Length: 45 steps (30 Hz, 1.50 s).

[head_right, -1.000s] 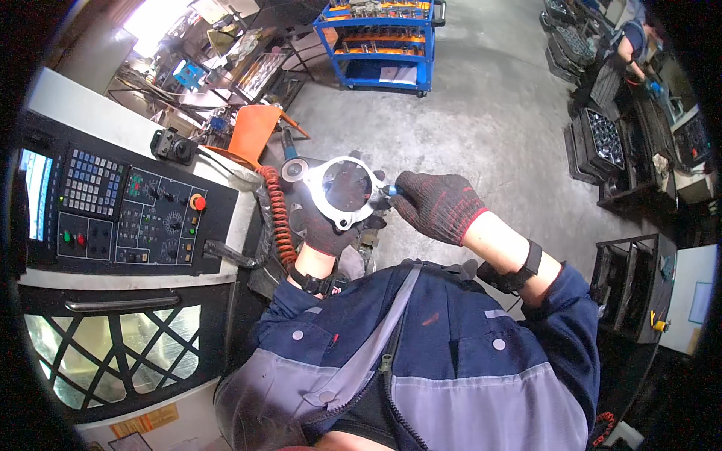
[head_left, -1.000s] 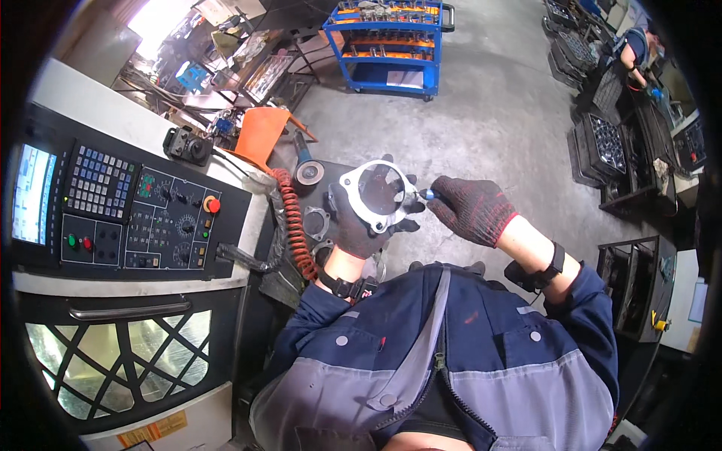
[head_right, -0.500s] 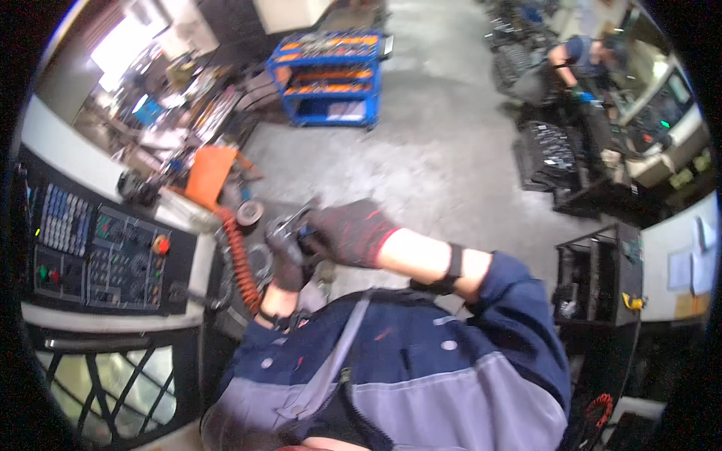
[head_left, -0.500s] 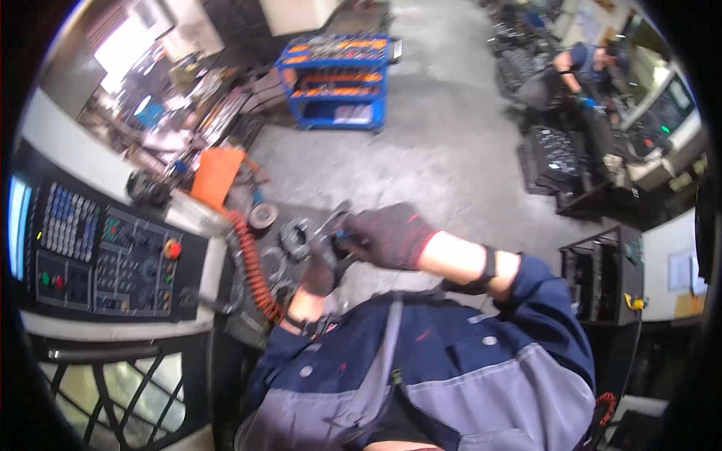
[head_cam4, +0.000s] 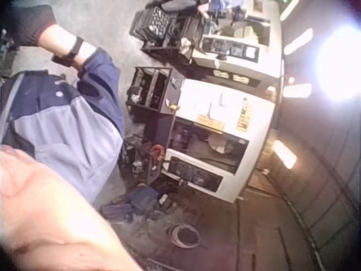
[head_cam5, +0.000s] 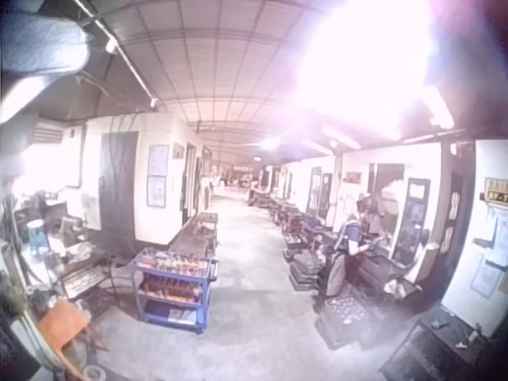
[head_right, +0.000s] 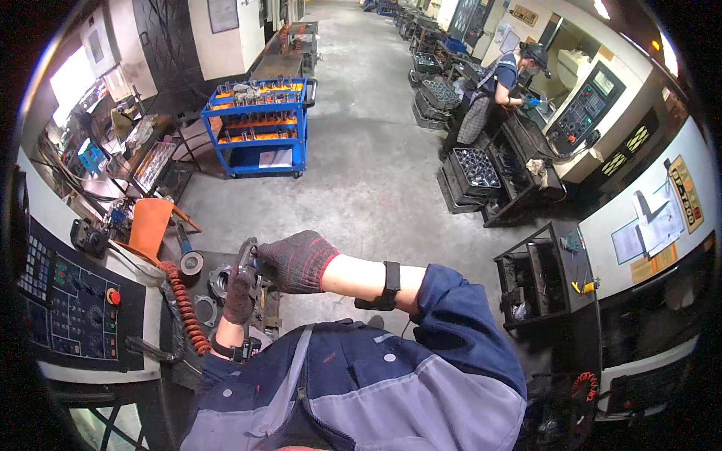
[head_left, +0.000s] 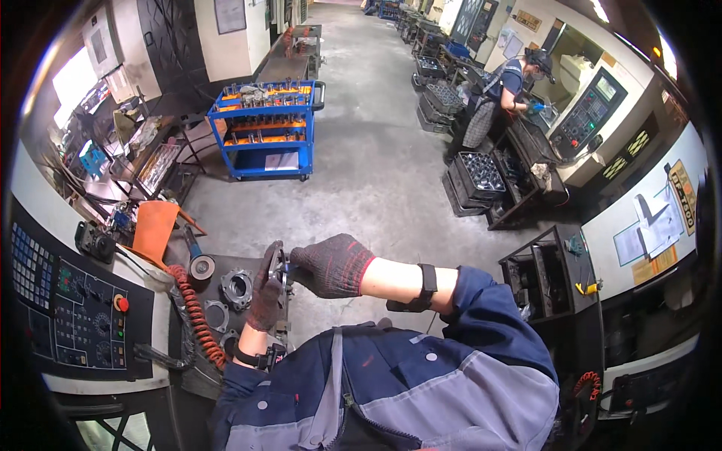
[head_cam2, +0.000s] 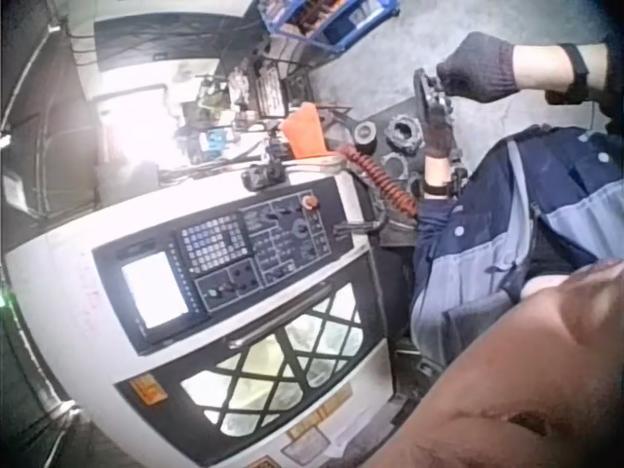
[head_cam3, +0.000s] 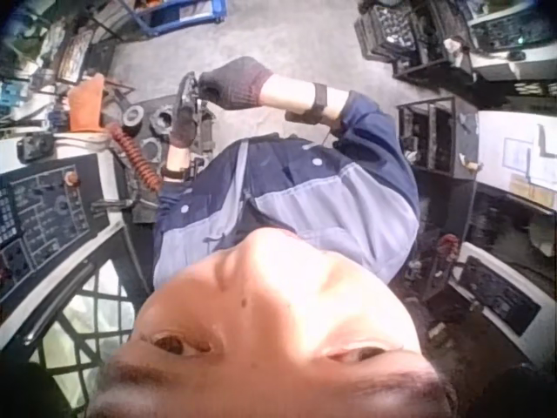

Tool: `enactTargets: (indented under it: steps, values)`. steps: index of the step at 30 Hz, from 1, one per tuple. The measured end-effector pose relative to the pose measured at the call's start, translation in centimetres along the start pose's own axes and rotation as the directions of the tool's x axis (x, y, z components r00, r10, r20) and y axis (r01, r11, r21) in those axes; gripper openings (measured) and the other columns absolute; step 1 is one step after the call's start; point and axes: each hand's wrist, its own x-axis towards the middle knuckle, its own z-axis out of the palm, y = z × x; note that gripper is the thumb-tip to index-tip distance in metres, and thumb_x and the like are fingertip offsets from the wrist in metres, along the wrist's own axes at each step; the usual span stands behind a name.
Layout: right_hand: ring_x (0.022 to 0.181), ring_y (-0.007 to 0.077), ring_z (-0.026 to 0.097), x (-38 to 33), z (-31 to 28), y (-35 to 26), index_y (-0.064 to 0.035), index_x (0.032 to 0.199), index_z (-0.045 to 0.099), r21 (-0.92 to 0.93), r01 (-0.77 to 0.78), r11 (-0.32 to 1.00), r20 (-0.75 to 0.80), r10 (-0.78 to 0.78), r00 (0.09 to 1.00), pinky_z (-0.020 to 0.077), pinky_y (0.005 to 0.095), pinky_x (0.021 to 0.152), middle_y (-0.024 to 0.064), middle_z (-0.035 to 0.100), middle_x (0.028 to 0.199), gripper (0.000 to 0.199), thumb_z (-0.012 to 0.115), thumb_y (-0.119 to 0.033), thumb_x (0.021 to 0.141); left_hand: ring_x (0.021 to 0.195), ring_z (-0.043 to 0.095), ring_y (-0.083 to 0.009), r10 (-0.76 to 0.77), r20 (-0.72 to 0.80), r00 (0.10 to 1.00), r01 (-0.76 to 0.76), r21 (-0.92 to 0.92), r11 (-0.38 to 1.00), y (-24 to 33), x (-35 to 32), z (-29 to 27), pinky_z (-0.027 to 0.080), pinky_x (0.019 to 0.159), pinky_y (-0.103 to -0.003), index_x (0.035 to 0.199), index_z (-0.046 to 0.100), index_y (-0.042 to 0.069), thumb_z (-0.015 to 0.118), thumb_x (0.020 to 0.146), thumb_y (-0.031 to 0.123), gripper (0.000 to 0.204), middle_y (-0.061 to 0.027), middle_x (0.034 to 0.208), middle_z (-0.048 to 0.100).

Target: The person uses a handheld deburring tool to smooth the edges of several metal flanges. They pick up each part from a stack, rotate it to access different edges, and scrape the tool along the perimeter before placing the part back down.

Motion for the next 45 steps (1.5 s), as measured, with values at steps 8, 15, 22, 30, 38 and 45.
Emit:
enactTargets:
  steps: [8, 15, 22, 30, 38, 45]
  values:
    - [0.087, 0.0427, 0.07, 0.2, 0.5, 0.0, -0.0101, 0.108, 0.066, 0.106, 0.031, 0.994, -0.071, -0.024, 0.997, 0.0553, 0.053, 0.075, 0.0183, 0.072, 0.091, 0.034, 0.06, -0.042, 0.098, 0.131, 0.05, -0.0185, -0.093, -0.02, 0.995, 0.09, -0.117, 0.989, 3.8, 0.7, 0.1, 0.049, 0.096, -0.031, 0.165, 0.029, 0.013, 0.079, 0.08, 0.049, 0.105, -0.0049, 0.153, 0.045]
    - [0.076, 0.0375, 0.071, -0.3, 1.1, -1.4, -0.0125, 0.1, 0.067, 0.024, 0.029, 0.999, -0.054, -0.028, 0.998, 0.0552, 0.0474, 0.067, 0.0132, 0.072, 0.082, 0.025, 0.067, -0.038, 0.096, 0.135, 0.048, -0.0201, -0.027, -0.025, 0.999, 0.021, -0.245, 0.969, 1.2, 1.2, -0.1, 0.045, 0.106, -0.035, 0.162, 0.035, 0.009, 0.069, 0.086, 0.011, 0.083, -0.0047, 0.159, 0.043]
    - [0.08, 0.0372, 0.073, 0.3, -0.6, -1.2, -0.0107, 0.107, 0.066, 0.021, 0.065, 0.998, -0.02, -0.065, 0.998, 0.057, 0.0487, 0.069, 0.0137, 0.074, 0.087, 0.028, 0.064, -0.036, 0.097, 0.129, 0.053, -0.0208, -0.103, -0.091, 0.99, 0.095, -0.09, 0.991, 2.4, -0.6, 0.7, 0.046, 0.107, -0.036, 0.162, 0.034, 0.01, 0.059, 0.09, 0.008, 0.077, -0.0084, 0.159, 0.044]
    - [0.079, 0.0451, 0.068, -0.1, 2.6, -2.4, -0.0062, 0.103, 0.064, 0.15, 0.004, 0.989, 0.047, -0.011, 0.999, 0.053, 0.0541, 0.072, 0.0222, 0.069, 0.081, 0.032, 0.059, -0.037, 0.102, 0.107, 0.056, -0.0134, 0.05, -0.045, 0.998, -0.049, 0.037, 0.998, 2.7, -0.4, -1.2, 0.05, 0.089, -0.029, 0.163, 0.032, 0.009, 0.074, 0.088, 0.031, 0.089, -0.0089, 0.146, 0.051]
    - [0.085, 0.0439, 0.071, -0.5, 0.8, -2.1, -0.0097, 0.107, 0.069, 0.091, 0.014, 0.996, 0.165, -0.029, 0.986, 0.0553, 0.0544, 0.078, 0.0214, 0.072, 0.087, 0.032, 0.058, -0.039, 0.098, 0.093, 0.056, -0.0111, -0.015, 0.003, 1.0, 0.015, 0.133, 0.991, 1.7, -0.3, -1.9, 0.05, 0.082, -0.027, 0.162, 0.033, 0.008, 0.079, 0.082, 0.044, 0.099, -0.008, 0.132, 0.056]
    - [0.082, 0.0439, 0.069, -0.4, 1.9, -1.4, -0.008, 0.106, 0.066, 0.195, 0.05, 0.979, 0.0, -0.051, 0.999, 0.0535, 0.0542, 0.073, 0.0208, 0.07, 0.083, 0.031, 0.059, -0.038, 0.101, 0.096, 0.059, -0.0133, -0.016, -0.088, 0.996, 0.031, 0.169, 0.985, 3.0, -1.0, -0.5, 0.051, 0.085, -0.029, 0.162, 0.034, 0.007, 0.08, 0.071, 0.073, 0.121, -0.0067, 0.125, 0.059]
